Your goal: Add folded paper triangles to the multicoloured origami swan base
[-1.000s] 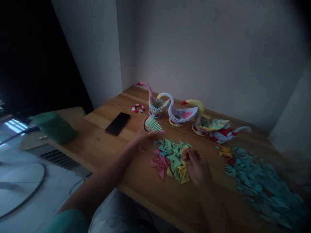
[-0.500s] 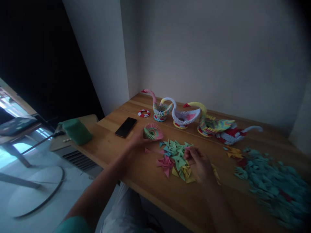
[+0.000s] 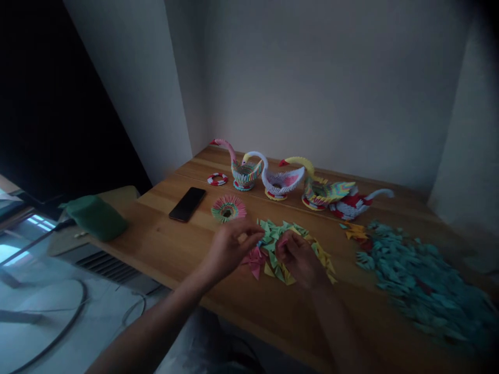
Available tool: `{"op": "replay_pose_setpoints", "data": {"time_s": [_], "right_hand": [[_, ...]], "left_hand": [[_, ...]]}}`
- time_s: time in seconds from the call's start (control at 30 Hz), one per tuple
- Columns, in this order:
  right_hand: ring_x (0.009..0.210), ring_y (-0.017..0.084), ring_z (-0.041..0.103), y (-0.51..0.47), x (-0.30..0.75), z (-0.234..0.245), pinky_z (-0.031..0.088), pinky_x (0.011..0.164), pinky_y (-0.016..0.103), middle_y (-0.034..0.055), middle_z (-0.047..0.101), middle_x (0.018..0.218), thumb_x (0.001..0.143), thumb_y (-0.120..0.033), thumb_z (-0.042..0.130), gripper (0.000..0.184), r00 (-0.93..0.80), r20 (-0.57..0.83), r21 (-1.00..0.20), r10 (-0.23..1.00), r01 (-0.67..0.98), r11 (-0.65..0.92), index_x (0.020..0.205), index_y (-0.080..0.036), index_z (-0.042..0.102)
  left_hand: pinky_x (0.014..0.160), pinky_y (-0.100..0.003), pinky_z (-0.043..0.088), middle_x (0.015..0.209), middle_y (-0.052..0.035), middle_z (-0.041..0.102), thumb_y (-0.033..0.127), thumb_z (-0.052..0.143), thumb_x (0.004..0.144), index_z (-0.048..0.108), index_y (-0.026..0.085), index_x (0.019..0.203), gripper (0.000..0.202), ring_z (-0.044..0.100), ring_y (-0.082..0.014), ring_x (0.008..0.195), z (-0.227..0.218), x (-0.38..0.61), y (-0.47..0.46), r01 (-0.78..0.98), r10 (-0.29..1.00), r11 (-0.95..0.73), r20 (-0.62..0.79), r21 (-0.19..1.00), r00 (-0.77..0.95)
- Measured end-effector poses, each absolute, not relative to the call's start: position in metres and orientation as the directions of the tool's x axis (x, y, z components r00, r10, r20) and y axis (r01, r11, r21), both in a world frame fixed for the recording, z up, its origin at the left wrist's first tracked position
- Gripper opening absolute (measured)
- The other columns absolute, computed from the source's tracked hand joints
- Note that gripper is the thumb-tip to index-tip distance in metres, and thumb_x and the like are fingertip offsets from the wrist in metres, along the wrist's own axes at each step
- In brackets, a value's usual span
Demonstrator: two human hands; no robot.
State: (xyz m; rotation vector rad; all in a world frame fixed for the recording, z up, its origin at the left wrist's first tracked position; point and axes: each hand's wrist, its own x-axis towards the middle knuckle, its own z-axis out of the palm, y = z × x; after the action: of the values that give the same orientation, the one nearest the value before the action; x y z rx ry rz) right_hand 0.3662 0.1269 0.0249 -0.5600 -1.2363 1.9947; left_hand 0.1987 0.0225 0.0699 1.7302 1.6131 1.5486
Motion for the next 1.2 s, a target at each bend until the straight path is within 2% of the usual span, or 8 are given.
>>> {"op": "replay_pose_setpoints", "data": {"time_s": [0.23, 0.37, 0.53, 0.63, 0.8, 0.9, 1.03, 1.2], "right_hand": [[0.049, 0.009, 0.046, 0.125, 0.366, 0.024, 0.039, 0.048, 0.021, -0.0038, 0.053, 0.054, 0.063, -0.052, 0.083, 0.041, -0.68, -0.02, -0.895, 0.733, -0.315, -0.316, 0.064, -0.019, 0.059], [0.049, 0.009, 0.045, 0.126, 0.366, 0.024, 0.038, 0.049, 0.021, -0.004, 0.053, 0.055, 0.064, -0.051, 0.083, 0.04, -0.685, -0.033, -0.903, 0.727, -0.292, -0.315, 0.064, -0.019, 0.059], [0.049, 0.011, 0.049, 0.128, 0.368, 0.021, 0.038, 0.049, 0.023, -0.0026, 0.056, 0.054, 0.069, -0.052, 0.079, 0.038, -0.688, 0.023, -0.939, 0.725, -0.264, -0.22, 0.066, -0.019, 0.06], [0.049, 0.011, 0.049, 0.129, 0.369, 0.02, 0.038, 0.049, 0.023, -0.0023, 0.057, 0.054, 0.071, -0.051, 0.078, 0.037, -0.697, 0.044, -0.943, 0.716, -0.264, -0.2, 0.066, -0.019, 0.061], [0.049, 0.011, 0.049, 0.13, 0.37, 0.02, 0.037, 0.05, 0.024, -0.0023, 0.057, 0.054, 0.071, -0.051, 0.078, 0.037, -0.69, 0.04, -0.945, 0.723, -0.262, -0.197, 0.066, -0.019, 0.061], [0.049, 0.011, 0.048, 0.13, 0.37, 0.023, 0.038, 0.05, 0.024, -0.0025, 0.056, 0.053, 0.072, -0.053, 0.077, 0.038, -0.671, 0.046, -0.958, 0.74, -0.24, -0.158, 0.066, -0.02, 0.06], [0.052, 0.012, 0.05, 0.13, 0.369, 0.028, 0.041, 0.053, 0.025, -0.0019, 0.056, 0.055, 0.075, -0.051, 0.073, 0.036, -0.64, 0.086, -0.987, 0.763, -0.158, -0.022, 0.064, -0.02, 0.061], [0.056, 0.013, 0.054, 0.132, 0.366, 0.026, 0.043, 0.055, 0.026, -0.0011, 0.061, 0.059, 0.071, -0.048, 0.077, 0.03, -0.605, 0.102, -0.993, 0.79, -0.105, 0.047, 0.071, -0.02, 0.068]], "left_hand": [[0.074, -0.024, 0.048, 0.08, -0.0041, 0.072, 0.036, 0.066, 0.085, 0.072, 0.015, 0.083, 0.022, 0.065, -0.0155, 0.078, 0.056, 0.229, 0.04, 0.211, 0.934, -0.27, 0.309, 0.939, -0.179], [0.073, -0.025, 0.047, 0.079, -0.0037, 0.072, 0.038, 0.065, 0.085, 0.073, 0.017, 0.084, 0.023, 0.064, -0.0156, 0.077, 0.052, 0.227, 0.038, 0.197, 0.942, -0.242, 0.279, 0.95, -0.185], [0.073, -0.024, 0.045, 0.079, -0.0027, 0.07, 0.031, 0.063, 0.088, 0.072, 0.017, 0.082, 0.018, 0.063, -0.0143, 0.076, 0.048, 0.225, 0.036, 0.247, 0.927, -0.285, 0.332, 0.926, -0.174], [0.07, -0.023, 0.045, 0.076, -0.0031, 0.069, 0.029, 0.061, 0.088, 0.072, 0.016, 0.081, 0.018, 0.061, -0.0141, 0.073, 0.047, 0.225, 0.037, 0.179, 0.936, -0.287, 0.315, 0.941, -0.159], [0.067, -0.024, 0.044, 0.072, -0.0034, 0.067, 0.034, 0.06, 0.088, 0.071, 0.015, 0.081, 0.023, 0.06, -0.0146, 0.069, 0.046, 0.227, 0.039, 0.173, 0.946, -0.252, 0.28, 0.952, -0.165], [0.071, -0.026, 0.043, 0.074, -0.0035, 0.069, 0.034, 0.059, 0.09, 0.072, 0.017, 0.083, 0.022, 0.061, -0.0157, 0.072, 0.046, 0.227, 0.039, 0.372, 0.914, -0.284, 0.366, 0.884, -0.172], [0.075, -0.03, 0.041, 0.073, -0.0034, 0.07, 0.025, 0.058, 0.09, 0.071, 0.019, 0.082, 0.016, 0.061, -0.0169, 0.072, 0.047, 0.225, 0.039, 0.674, 0.84, -0.31, 0.525, 0.67, -0.135], [0.078, -0.033, 0.041, 0.074, -0.0027, 0.07, 0.016, 0.051, 0.092, 0.067, 0.018, 0.088, 0.017, 0.06, -0.0157, 0.07, 0.043, 0.218, 0.04, 0.819, 0.783, -0.364, 0.621, 0.443, 0.012]]}}
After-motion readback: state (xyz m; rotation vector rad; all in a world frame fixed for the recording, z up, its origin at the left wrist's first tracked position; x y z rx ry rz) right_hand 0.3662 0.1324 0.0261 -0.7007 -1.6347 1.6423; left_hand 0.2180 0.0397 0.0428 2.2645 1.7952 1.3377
